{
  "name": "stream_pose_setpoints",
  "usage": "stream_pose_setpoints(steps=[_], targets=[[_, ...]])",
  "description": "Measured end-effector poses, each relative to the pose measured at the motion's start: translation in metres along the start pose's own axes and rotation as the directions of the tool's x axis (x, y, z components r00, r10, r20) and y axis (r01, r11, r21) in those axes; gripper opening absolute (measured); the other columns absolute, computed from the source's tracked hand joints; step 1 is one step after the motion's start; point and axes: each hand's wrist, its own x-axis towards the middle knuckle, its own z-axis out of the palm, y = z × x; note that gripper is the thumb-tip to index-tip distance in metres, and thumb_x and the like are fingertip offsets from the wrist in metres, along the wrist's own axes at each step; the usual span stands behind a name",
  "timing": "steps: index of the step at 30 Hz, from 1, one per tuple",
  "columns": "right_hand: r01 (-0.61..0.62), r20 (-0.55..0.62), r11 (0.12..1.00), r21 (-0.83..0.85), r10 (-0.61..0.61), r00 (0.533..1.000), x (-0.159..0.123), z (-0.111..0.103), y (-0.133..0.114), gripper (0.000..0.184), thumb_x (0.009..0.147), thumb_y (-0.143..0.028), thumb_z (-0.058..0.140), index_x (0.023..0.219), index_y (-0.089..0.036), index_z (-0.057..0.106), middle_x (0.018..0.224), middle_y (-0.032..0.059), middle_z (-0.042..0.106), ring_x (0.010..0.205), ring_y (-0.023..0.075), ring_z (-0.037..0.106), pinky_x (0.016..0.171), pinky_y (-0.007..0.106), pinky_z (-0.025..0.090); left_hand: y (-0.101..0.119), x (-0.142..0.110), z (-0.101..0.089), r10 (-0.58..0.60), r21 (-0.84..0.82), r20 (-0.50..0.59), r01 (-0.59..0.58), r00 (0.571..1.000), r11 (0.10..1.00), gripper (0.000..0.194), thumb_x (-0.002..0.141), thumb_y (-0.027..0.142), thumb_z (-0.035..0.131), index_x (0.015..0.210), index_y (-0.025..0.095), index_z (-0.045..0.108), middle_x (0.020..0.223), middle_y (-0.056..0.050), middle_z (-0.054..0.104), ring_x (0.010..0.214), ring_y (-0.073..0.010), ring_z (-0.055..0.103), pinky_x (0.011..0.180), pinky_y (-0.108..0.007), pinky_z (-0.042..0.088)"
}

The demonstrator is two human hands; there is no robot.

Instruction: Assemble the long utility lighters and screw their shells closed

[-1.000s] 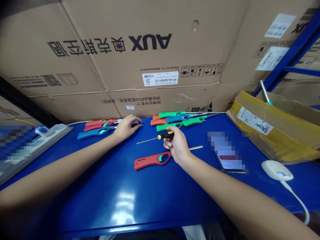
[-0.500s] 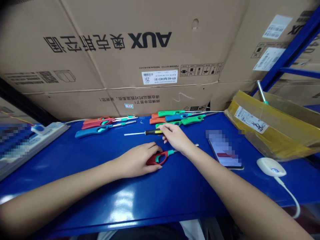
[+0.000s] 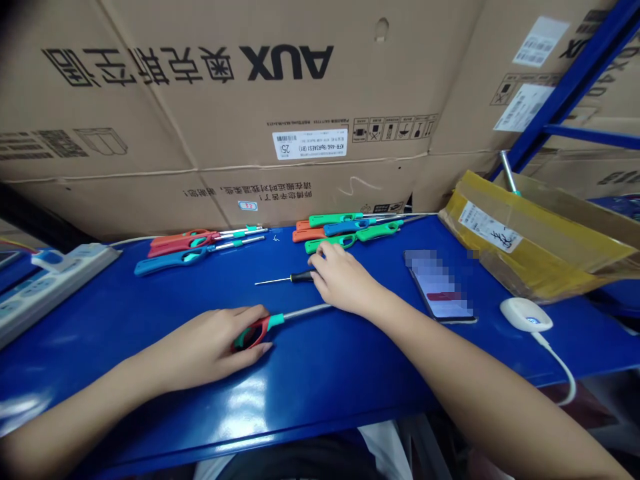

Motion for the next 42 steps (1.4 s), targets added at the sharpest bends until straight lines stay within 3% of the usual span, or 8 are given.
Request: stream_pose_setpoints(steps=[4,7,12,21,25,29,35,42], targets=[[0.219,0.047,0.976,-0.013,-0.218,0.975,-0.007,-0.009,-0.023,0.036,0.101,-0.046,0.052,0.120,-0.018,0.063,0.121,0.0127,0.065,0.114,0.0290,0.057,0.099,0.045,0.044,0.000,0.002,0.008,0.012,0.020,-0.038,-0.012,0.999,1.000,0.025,0.102,0.048,0.043,0.102,0.024,0.053,0.085,-0.002,0.069,0.070,-0.0238,0.067,0.058,-0.031,0.036],[0.422,0.291,0.907,-0.005,-0.402,0.868,-0.014,-0.004,-0.042,0.043,0.102,-0.055,0.046,0.114,-0.017,0.062,0.105,0.0080,0.069,0.092,0.0242,0.065,0.080,0.038,0.047,0.004,-0.002,0.012,-0.002,-0.009,-0.023,0.002,1.000,1.000,0.024,0.101,0.045,0.044,0.098,0.023,0.051,0.079,-0.003,0.067,0.066,-0.0234,0.066,0.055,-0.032,0.033],[0.439,0.433,0.896,-0.063,-0.372,0.821,-0.021,0.002,-0.056,0.037,0.109,-0.042,0.034,0.096,-0.018,0.059,0.082,0.0027,0.067,0.070,0.0201,0.063,0.060,0.035,0.034,0.012,-0.011,0.000,-0.027,-0.183,0.118,0.048,0.993,0.982,0.027,0.101,0.045,0.041,0.091,0.023,0.052,0.068,0.000,0.060,0.056,-0.0183,0.057,0.051,-0.030,0.030],[0.457,0.493,0.889,0.007,-0.401,0.772,-0.031,-0.029,-0.071,0.023,0.104,-0.034,0.047,0.084,-0.022,0.050,0.069,-0.0040,0.061,0.058,0.0171,0.056,0.053,0.033,0.022,0.024,-0.021,-0.031,-0.016,-0.558,0.423,0.274,0.906,0.784,0.037,0.099,0.053,0.040,0.101,0.026,0.066,0.084,0.000,0.062,0.082,-0.0187,0.062,0.072,-0.028,0.043],[0.421,0.538,0.904,0.070,-0.390,0.748,-0.032,-0.037,-0.077,0.024,0.104,-0.033,0.046,0.083,-0.022,0.051,0.069,-0.0037,0.063,0.056,0.0156,0.055,0.053,0.033,0.021,0.025,-0.023,-0.033,0.036,-0.670,0.535,0.398,0.844,0.627,0.038,0.099,0.051,0.039,0.082,0.023,0.058,0.060,0.004,0.047,0.063,-0.0152,0.052,0.072,-0.026,0.045],[0.390,0.530,0.909,0.144,-0.404,0.746,-0.030,-0.030,-0.078,0.026,0.106,-0.035,0.039,0.089,-0.021,0.054,0.080,-0.0014,0.066,0.065,0.0157,0.059,0.055,0.033,0.023,0.024,-0.020,-0.029,0.045,-0.656,0.642,0.518,0.765,0.549,0.036,0.094,0.054,0.041,0.077,0.022,0.048,0.062,0.004,0.046,0.046,-0.0116,0.041,0.049,-0.025,0.039],[0.413,0.515,0.904,0.105,-0.405,0.756,-0.027,-0.007,-0.070,0.020,0.104,-0.034,0.045,0.093,-0.020,0.054,0.086,-0.0004,0.066,0.067,0.0166,0.058,0.055,0.032,0.020,0.015,-0.008,-0.021,0.016,-0.659,0.665,0.576,0.747,0.484,0.035,0.093,0.056,0.042,0.092,0.022,0.052,0.067,0.004,0.047,0.042,-0.0094,0.036,0.039,-0.023,0.030],[0.445,0.467,0.892,0.076,-0.426,0.775,-0.023,-0.017,-0.064,0.023,0.105,-0.033,0.045,0.088,-0.020,0.055,0.077,-0.0013,0.063,0.064,0.0152,0.054,0.056,0.031,0.020,0.009,-0.004,-0.020,0.090,-0.699,0.695,0.641,0.713,0.319,0.035,0.091,0.058,0.050,0.093,0.022,0.053,0.066,0.005,0.044,0.045,-0.0088,0.032,0.036,-0.020,0.025]])
